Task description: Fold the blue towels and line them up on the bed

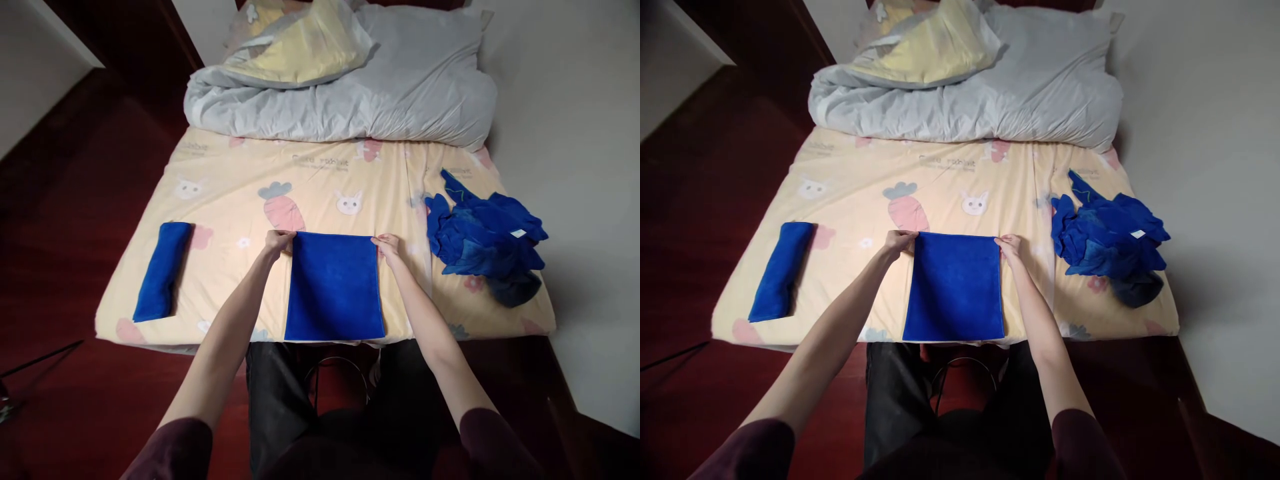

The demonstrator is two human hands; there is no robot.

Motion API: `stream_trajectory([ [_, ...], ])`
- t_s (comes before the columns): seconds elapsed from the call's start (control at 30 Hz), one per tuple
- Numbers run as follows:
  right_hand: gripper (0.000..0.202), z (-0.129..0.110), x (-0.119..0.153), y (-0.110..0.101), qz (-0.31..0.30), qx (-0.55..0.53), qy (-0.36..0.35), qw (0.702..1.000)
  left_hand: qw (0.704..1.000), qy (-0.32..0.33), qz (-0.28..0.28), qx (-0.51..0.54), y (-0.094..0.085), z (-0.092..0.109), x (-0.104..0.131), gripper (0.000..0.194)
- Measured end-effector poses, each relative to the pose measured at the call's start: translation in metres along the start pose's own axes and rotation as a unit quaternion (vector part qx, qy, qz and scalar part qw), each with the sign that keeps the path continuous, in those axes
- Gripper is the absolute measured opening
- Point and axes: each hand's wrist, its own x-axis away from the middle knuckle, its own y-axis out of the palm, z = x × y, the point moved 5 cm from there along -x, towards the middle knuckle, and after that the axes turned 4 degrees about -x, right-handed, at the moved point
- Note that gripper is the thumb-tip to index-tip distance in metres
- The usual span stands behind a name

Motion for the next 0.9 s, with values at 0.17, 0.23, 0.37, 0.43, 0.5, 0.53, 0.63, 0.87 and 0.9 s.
stream_trajectory([
  [0.17,0.022,0.003,-0.011,0.005,0.002,0.087,-0.072,0.994,0.983,0.095,0.023,-0.156,0.005,0.005,-0.007,0.016],
  [0.23,0.017,0.001,-0.012,0.01,-0.007,0.139,-0.115,0.984,0.968,0.14,0.018,-0.206,0.009,0.005,-0.009,0.015],
  [0.37,0.018,-0.003,-0.015,0.02,-0.047,0.231,-0.112,0.965,0.95,0.195,-0.024,-0.241,0.019,0.009,-0.01,0.022],
  [0.43,0.015,-0.004,-0.019,0.025,-0.081,0.256,-0.089,0.959,0.937,0.205,-0.043,-0.279,0.022,0.014,-0.012,0.021],
  [0.5,0.009,-0.008,-0.024,0.028,-0.113,0.265,-0.081,0.954,0.922,0.201,-0.05,-0.329,0.021,0.019,-0.014,0.019],
  [0.53,0.009,-0.011,-0.026,0.029,-0.119,0.27,-0.088,0.951,0.915,0.194,-0.047,-0.351,0.02,0.023,-0.015,0.019],
  [0.63,0.003,-0.027,-0.026,0.034,-0.083,0.304,-0.148,0.937,0.906,0.178,-0.011,-0.384,0.017,0.036,-0.012,0.022],
  [0.87,0.047,-0.029,0.066,0.085,-0.092,0.391,-0.388,0.829,0.864,0.362,0.038,-0.349,0.052,0.029,0.057,0.051],
  [0.9,0.05,-0.02,0.078,0.09,-0.132,0.402,-0.4,0.813,0.852,0.393,0.006,-0.346,0.06,0.02,0.066,0.055],
])
